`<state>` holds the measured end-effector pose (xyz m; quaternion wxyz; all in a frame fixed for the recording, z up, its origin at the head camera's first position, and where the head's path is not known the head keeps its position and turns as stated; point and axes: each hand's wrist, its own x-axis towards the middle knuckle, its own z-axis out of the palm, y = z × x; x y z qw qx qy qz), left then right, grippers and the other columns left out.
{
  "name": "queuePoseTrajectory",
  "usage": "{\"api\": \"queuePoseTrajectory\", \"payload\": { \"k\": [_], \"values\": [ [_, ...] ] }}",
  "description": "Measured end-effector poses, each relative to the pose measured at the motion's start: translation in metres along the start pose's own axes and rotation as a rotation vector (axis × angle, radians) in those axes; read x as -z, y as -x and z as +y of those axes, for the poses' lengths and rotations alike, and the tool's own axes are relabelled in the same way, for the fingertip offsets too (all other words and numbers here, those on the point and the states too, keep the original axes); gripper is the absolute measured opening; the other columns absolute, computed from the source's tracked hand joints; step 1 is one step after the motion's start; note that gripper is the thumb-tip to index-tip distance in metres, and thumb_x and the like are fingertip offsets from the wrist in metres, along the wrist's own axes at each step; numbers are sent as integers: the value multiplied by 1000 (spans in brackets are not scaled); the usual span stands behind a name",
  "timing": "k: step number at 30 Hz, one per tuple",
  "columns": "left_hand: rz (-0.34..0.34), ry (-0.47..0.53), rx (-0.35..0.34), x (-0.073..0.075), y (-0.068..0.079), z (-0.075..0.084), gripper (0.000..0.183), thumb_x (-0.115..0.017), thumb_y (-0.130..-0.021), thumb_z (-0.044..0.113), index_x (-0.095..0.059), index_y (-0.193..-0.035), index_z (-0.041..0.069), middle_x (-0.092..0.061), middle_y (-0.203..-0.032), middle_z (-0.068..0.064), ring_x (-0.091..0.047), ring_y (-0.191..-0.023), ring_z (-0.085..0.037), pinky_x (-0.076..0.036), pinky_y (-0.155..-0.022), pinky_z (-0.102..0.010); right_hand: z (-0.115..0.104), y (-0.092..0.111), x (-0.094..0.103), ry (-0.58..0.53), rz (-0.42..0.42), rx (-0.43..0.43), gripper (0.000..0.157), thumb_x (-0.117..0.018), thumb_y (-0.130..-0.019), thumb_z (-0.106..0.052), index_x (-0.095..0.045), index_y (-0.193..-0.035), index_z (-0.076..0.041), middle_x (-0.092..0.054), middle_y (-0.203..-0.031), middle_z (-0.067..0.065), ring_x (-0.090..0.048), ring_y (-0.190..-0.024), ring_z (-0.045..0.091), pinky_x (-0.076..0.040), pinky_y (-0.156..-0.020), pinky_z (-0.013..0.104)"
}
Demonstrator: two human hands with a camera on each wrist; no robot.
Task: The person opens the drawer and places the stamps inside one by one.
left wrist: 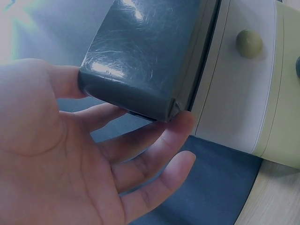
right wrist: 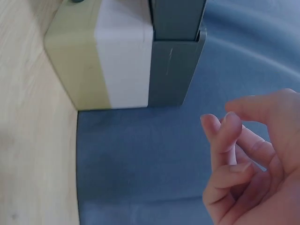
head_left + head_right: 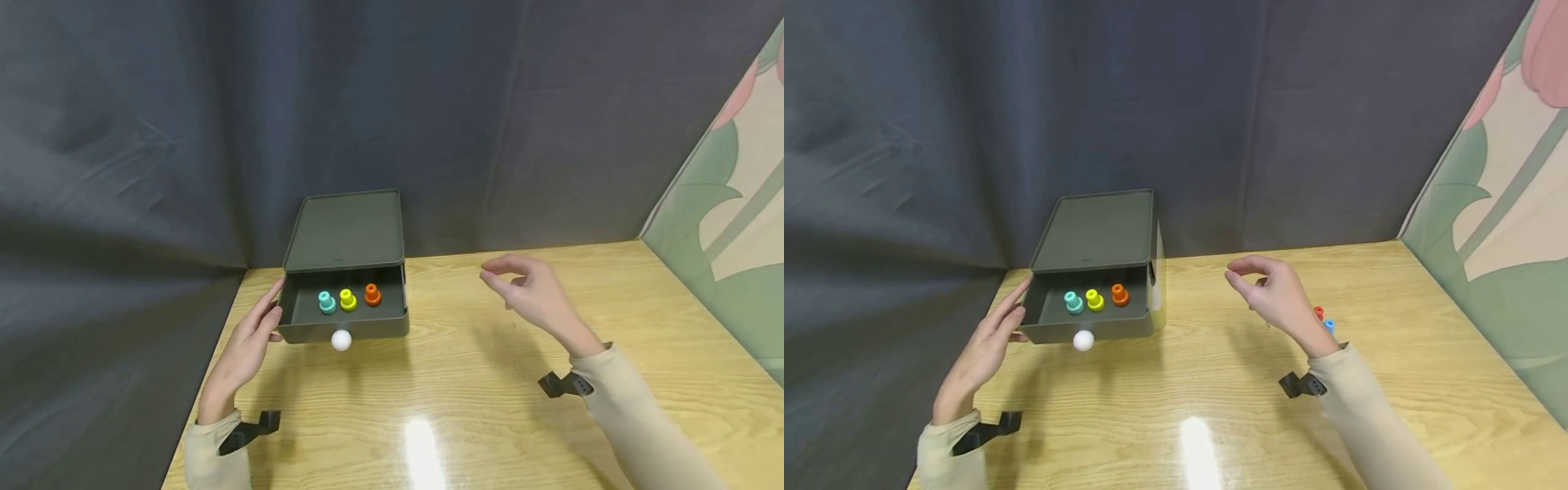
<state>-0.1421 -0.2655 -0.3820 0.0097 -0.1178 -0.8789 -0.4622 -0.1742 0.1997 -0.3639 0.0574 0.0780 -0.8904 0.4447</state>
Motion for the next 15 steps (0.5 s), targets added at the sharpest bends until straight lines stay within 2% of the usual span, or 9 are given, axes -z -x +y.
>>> {"api": "queuePoseTrajectory", "payload": {
  "k": [4, 6, 8, 12, 13, 15],
  "values": [
    [3, -3, 4, 2, 0, 1, 56, -35, -118, 34, -22, -172, 27, -19, -179, -12, -53, -139, -43, -54, -90, -20, 15, 6, 6, 7, 21, -22, 37, -68, -104, -45, -75, -127, -16, -75, -129, 10, -60, -53, 13, -48, -50, 30],
    [1, 3, 0, 2, 0, 1, 56, -35, -118, 34, -22, -172, 27, -19, -179, -12, -50, -142, -43, -54, -89, -19, 23, 10, 10, 22, 33, -36, 39, -66, -105, -46, -74, -129, -16, -76, -123, 10, -56, -50, 13, -46, -46, 30],
    [0, 10, -3, 1, -1, 1, 56, -36, -118, 34, -23, -172, 27, -19, -179, -11, -48, -144, -43, -54, -90, -20, 30, 15, 14, 53, 44, -45, 41, -64, -106, -46, -73, -130, -14, -78, -112, 11, -53, -46, 14, -44, -43, 31],
    [-2, 18, -6, 1, -1, 1, 56, -36, -118, 33, -23, -172, 27, -19, -179, -11, -47, -144, -42, -55, -90, -22, 46, 24, 19, 125, 74, -57, 43, -61, -108, -46, -72, -133, -12, -75, -78, 9, -50, -42, 15, -41, -41, 32],
    [-3, 20, -7, 1, -1, 1, 56, -36, -118, 33, -23, -172, 27, -18, -179, -12, -46, -145, -42, -55, -90, -23, 49, 26, 20, 131, 79, -62, 43, -60, -108, -45, -72, -132, -11, -74, -74, 9, -52, -43, 15, -41, -42, 31],
    [-4, 20, -8, 0, -1, 1, 56, -36, -118, 32, -23, -172, 26, -18, -179, -12, -46, -145, -42, -55, -89, -22, 57, 31, 22, 130, 95, -73, 43, -61, -108, -43, -72, -132, -9, -76, -80, 12, -58, -45, 15, -41, -42, 30]
  ]
}}
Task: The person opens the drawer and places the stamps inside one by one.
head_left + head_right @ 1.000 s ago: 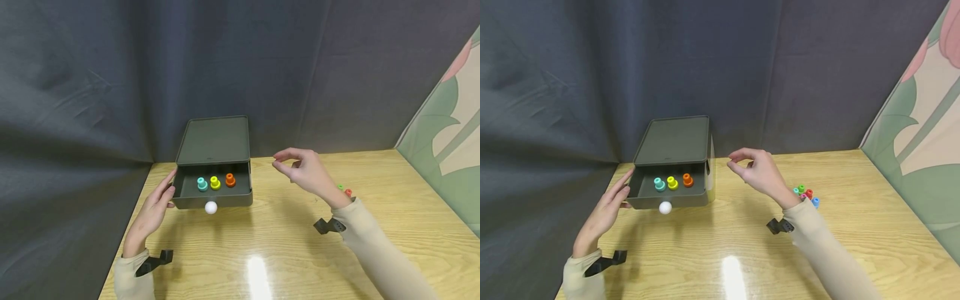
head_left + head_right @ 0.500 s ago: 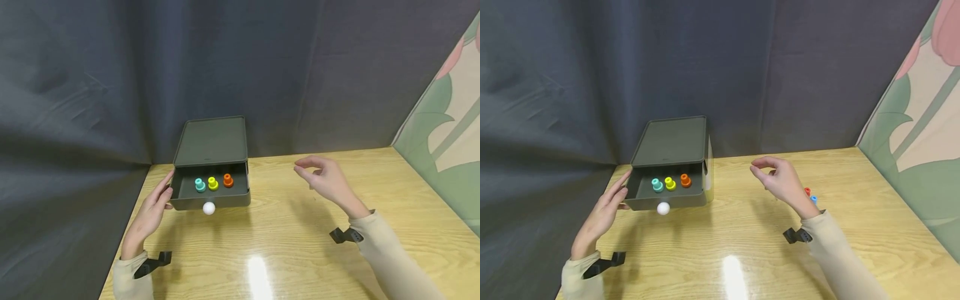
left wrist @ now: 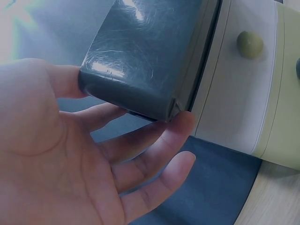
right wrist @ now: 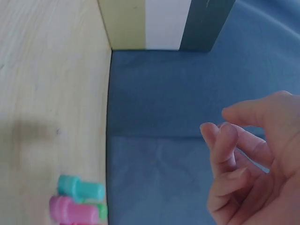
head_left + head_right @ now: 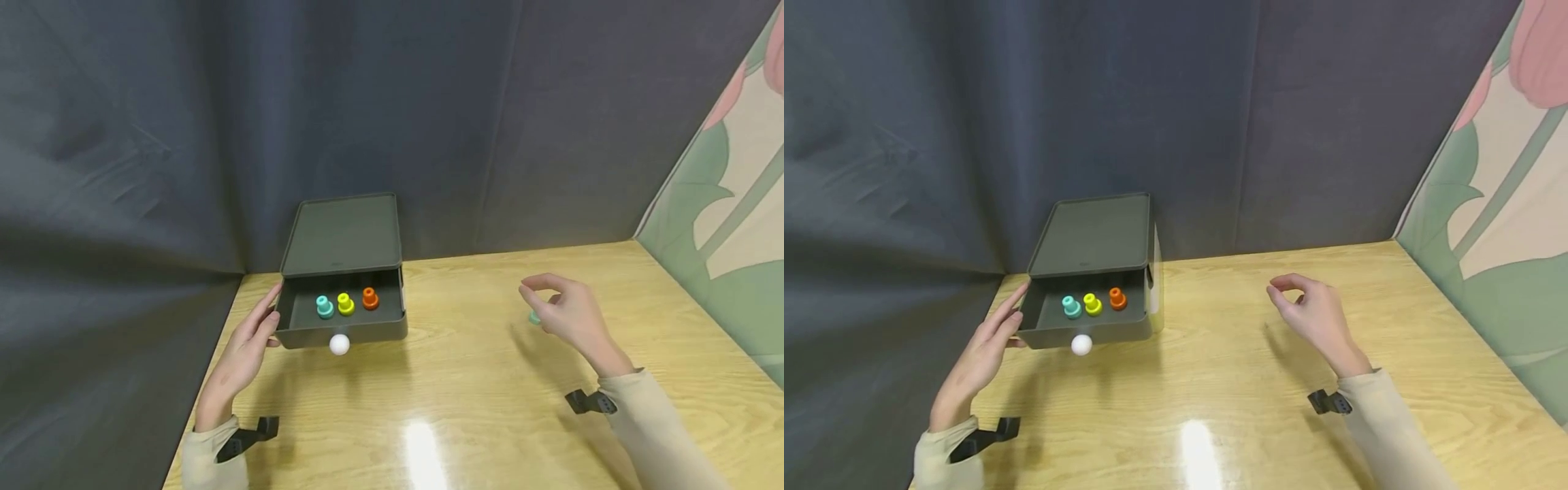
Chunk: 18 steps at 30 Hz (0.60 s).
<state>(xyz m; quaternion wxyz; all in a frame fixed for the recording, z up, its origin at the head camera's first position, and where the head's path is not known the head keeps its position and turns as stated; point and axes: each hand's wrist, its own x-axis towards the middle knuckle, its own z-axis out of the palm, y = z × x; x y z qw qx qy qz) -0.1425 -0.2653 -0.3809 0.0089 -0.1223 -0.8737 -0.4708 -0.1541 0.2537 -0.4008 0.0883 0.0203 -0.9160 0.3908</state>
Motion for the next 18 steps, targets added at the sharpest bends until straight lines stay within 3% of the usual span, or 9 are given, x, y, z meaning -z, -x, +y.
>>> {"api": "queuePoseTrajectory", "payload": {
  "k": [5, 10, 13, 17, 18],
  "values": [
    [3, -5, 7, -2, 1, 0, 56, -36, -118, 33, -24, -172, 25, -20, -178, -14, -47, -143, -43, -54, -88, -19, 23, 10, 2, 22, 41, -8, 41, -64, -107, -38, -73, -129, -4, -76, -111, 20, -65, -54, 11, -43, -45, 30],
    [7, -8, 8, -2, 1, -1, 56, -36, -118, 32, -24, -172, 24, -20, -178, -14, -45, -146, -41, -55, -88, -20, 49, 18, 6, 96, 37, -29, 41, -65, -106, -36, -73, -130, -4, -76, -109, 21, -64, -69, 16, -46, -52, 29],
    [14, -23, 10, -2, 1, -1, 55, -36, -118, 31, -25, -172, 24, -21, -178, -14, -55, -133, -39, -56, -88, -24, 67, 22, 9, 128, 34, -53, 43, -64, -106, -37, -73, -130, -3, -76, -111, 23, -72, -84, 28, -50, -59, 30],
    [27, -37, 13, -2, 0, 0, 55, -35, -118, 32, -25, -171, 26, -23, -177, -13, -63, -119, -35, -56, -89, -24, 85, 25, 13, 148, 28, -70, 46, -65, -106, -36, -70, -132, 1, -76, -110, 26, -75, -89, 38, -49, -58, 29],
    [26, -35, 11, -2, 0, 0, 55, -35, -118, 32, -25, -172, 27, -23, -177, -13, -62, -122, -35, -56, -89, -24, 89, 25, 14, 146, 23, -75, 46, -65, -106, -35, -69, -133, 2, -76, -110, 27, -75, -89, 38, -50, -57, 29]
  ]
}}
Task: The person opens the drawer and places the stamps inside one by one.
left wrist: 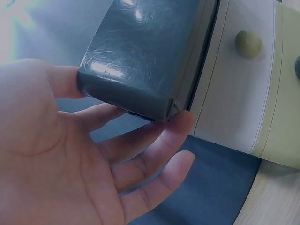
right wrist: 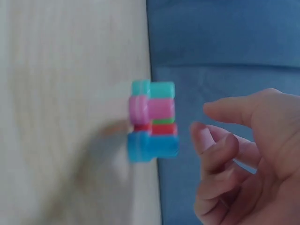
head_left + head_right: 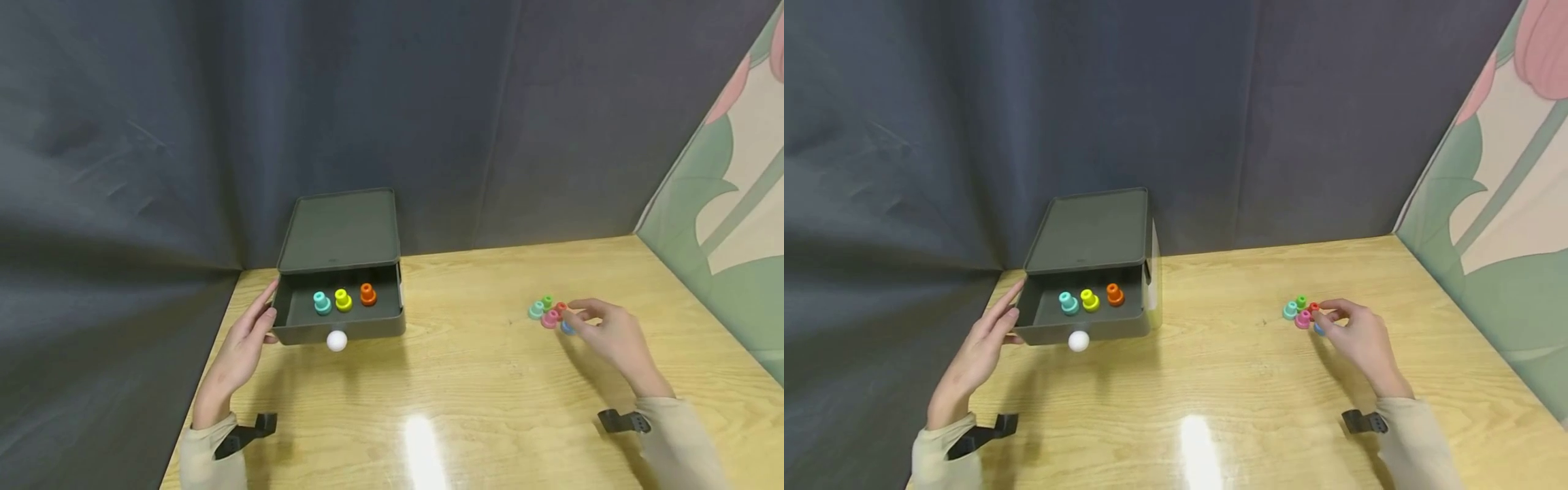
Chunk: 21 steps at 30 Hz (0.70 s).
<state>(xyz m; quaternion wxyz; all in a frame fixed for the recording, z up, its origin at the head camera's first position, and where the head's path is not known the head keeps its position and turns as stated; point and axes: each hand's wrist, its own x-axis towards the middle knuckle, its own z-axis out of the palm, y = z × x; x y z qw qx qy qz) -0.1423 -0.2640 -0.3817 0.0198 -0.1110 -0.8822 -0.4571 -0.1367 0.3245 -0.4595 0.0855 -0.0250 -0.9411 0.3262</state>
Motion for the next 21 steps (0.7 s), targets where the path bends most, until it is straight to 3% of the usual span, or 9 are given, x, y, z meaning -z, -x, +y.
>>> {"api": "queuePoseTrajectory", "payload": {
  "k": [8, 14, 21],
  "values": [
    [-2, 16, -3, 0, 1, -2, 55, -36, -118, 31, -25, -172, 27, -22, -178, -11, -60, -122, -35, -56, -90, -25, 18, 0, 0, 8, -95, -58, 55, -64, -107, -40, -64, -139, 5, -74, -117, 31, -71, -101, 49, -49, -68, 32],
    [-8, 43, -6, -1, 0, -3, 55, -37, -118, 30, -25, -172, 27, -21, -178, -10, -53, -135, -38, -54, -88, -19, 29, -2, -2, 0, -137, -88, 61, -61, -108, -46, -60, -143, 4, -71, -124, 33, -69, -105, 49, -51, -70, 32],
    [-6, 17, 12, 0, 1, -1, 55, -36, -118, 33, -25, -171, 29, -22, -178, -9, -62, -124, -36, -53, -90, -20, 38, -1, 0, -10, -131, -73, 60, -64, -106, -46, -63, -141, 3, -71, -124, 34, -72, -98, 38, -51, -69, 32]
  ]
}}
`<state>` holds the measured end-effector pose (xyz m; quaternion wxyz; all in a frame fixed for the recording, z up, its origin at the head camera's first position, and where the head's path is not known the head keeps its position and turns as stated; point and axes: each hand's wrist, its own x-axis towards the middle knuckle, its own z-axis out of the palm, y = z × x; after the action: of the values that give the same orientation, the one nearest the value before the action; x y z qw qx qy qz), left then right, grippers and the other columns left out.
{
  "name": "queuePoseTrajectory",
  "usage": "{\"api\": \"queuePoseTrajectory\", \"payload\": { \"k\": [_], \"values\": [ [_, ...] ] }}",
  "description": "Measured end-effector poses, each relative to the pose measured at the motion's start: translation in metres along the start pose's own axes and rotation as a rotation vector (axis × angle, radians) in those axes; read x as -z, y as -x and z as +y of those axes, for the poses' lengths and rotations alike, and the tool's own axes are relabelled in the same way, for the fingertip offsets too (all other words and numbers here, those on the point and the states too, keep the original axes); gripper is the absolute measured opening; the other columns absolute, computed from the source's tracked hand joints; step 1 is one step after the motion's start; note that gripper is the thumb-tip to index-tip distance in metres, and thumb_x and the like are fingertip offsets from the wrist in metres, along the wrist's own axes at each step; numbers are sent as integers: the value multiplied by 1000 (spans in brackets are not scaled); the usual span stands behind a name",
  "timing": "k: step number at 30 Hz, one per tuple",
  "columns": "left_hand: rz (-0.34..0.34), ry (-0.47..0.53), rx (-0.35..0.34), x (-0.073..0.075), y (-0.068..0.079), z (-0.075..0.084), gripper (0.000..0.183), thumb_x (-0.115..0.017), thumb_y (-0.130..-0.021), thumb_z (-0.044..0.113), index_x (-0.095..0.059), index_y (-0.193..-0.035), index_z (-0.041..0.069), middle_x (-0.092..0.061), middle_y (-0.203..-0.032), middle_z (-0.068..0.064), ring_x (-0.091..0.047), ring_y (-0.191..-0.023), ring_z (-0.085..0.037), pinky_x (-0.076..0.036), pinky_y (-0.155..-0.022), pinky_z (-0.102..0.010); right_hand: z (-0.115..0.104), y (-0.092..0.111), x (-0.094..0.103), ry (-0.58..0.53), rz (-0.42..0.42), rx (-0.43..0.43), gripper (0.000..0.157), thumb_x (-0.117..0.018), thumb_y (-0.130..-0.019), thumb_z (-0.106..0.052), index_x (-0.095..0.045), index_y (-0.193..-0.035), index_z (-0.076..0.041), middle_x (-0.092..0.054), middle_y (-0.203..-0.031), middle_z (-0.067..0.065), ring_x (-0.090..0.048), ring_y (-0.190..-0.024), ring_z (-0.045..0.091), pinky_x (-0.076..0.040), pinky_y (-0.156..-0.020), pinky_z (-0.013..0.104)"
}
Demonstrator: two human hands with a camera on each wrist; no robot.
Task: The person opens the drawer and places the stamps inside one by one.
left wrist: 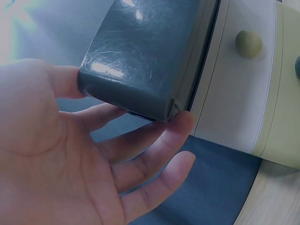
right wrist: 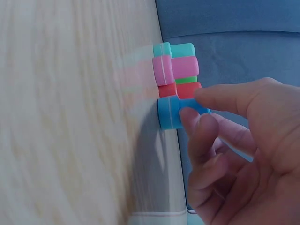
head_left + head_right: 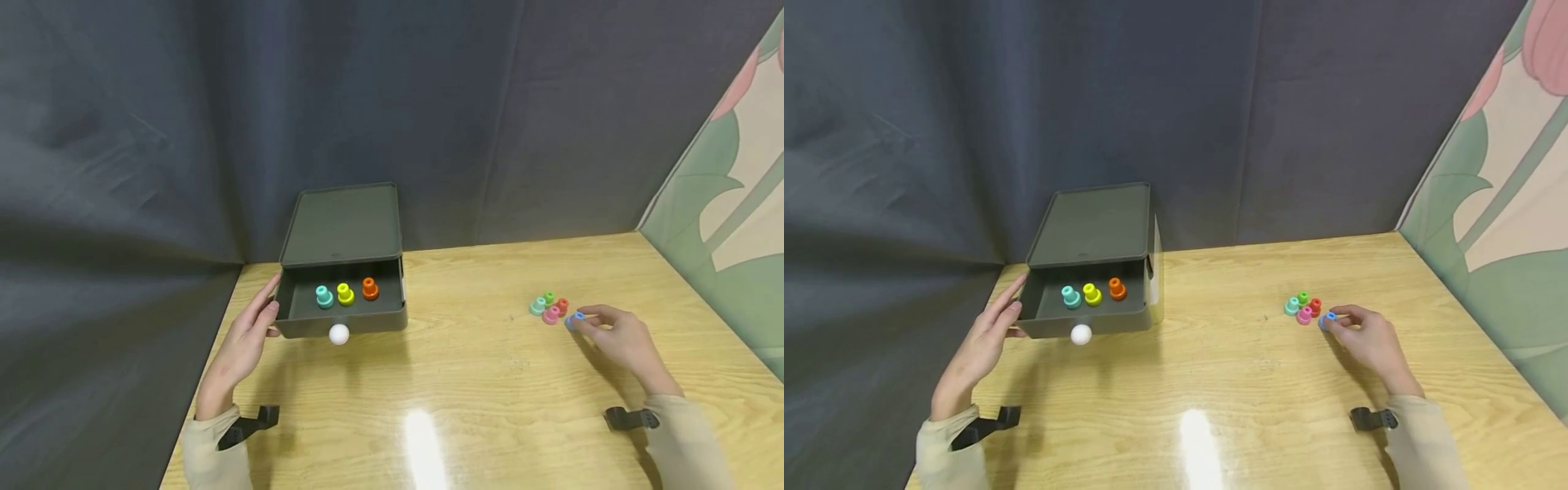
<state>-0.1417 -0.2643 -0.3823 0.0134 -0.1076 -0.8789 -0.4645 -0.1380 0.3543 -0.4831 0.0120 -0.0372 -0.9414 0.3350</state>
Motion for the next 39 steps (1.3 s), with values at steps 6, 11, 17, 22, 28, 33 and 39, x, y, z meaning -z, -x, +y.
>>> {"api": "queuePoseTrajectory", "payload": {
  "k": [6, 11, 17, 22, 28, 33, 39],
  "values": [
    [-9, 4, 3, -1, -2, 0, 55, -36, -118, 32, -24, -172, 29, -22, -178, -9, -55, -134, -36, -54, -90, -21, 3, 1, 3, -8, -11, -7, 62, -64, -106, -48, -62, -143, 2, -70, -128, 33, -72, -103, 43, -52, -70, 32],
    [-8, -2, 3, 0, -2, 1, 56, -36, -118, 33, -24, -172, 28, -21, -178, -9, -56, -132, -37, -55, -90, -23, -2, 2, 6, -25, -2, 8, 61, -64, -106, -46, -61, -143, 3, -71, -126, 33, -74, -82, 21, -54, -65, 30],
    [-4, 6, -4, 1, -2, 2, 56, -37, -118, 31, -24, -172, 28, -21, -178, -10, -50, -140, -38, -55, -90, -22, -14, 3, 9, -40, 35, 51, 55, -64, -107, -43, -65, -138, 3, -72, -122, 33, -71, -67, 14, -54, -60, 28],
    [-8, 7, -6, 0, -2, 1, 56, -37, -118, 31, -24, -172, 26, -21, -178, -9, -50, -140, -38, -56, -91, -25, -22, 3, 12, -28, 60, 65, 52, -66, -106, -42, -69, -134, 2, -74, -121, 29, -70, -70, 12, -53, -59, 27],
    [-8, 6, -11, 0, -2, 1, 56, -37, -118, 31, -24, -172, 26, -21, -178, -9, -49, -142, -39, -57, -92, -26, -34, 0, 22, -1, 108, 75, 51, -67, -105, -44, -72, -132, -1, -73, -125, 30, -62, -80, 0, -51, -60, 25],
    [-5, 3, -4, 1, -2, 1, 56, -37, -117, 31, -25, -172, 27, -21, -178, -9, -52, -139, -38, -57, -92, -27, -48, -1, 30, 10, 126, 99, 49, -69, -104, -43, -73, -131, -3, -73, -127, 29, -58, -80, -9, -51, -59, 23],
    [-6, 12, 1, 0, -2, 1, 56, -37, -117, 31, -24, -172, 28, -21, -178, -8, -50, -140, -38, -55, -91, -23, -67, -1, 37, 9, 126, 119, 48, -69, -104, -43, -74, -131, -3, -75, -123, 27, -62, -81, -4, -51, -60, 23]
  ]
}}
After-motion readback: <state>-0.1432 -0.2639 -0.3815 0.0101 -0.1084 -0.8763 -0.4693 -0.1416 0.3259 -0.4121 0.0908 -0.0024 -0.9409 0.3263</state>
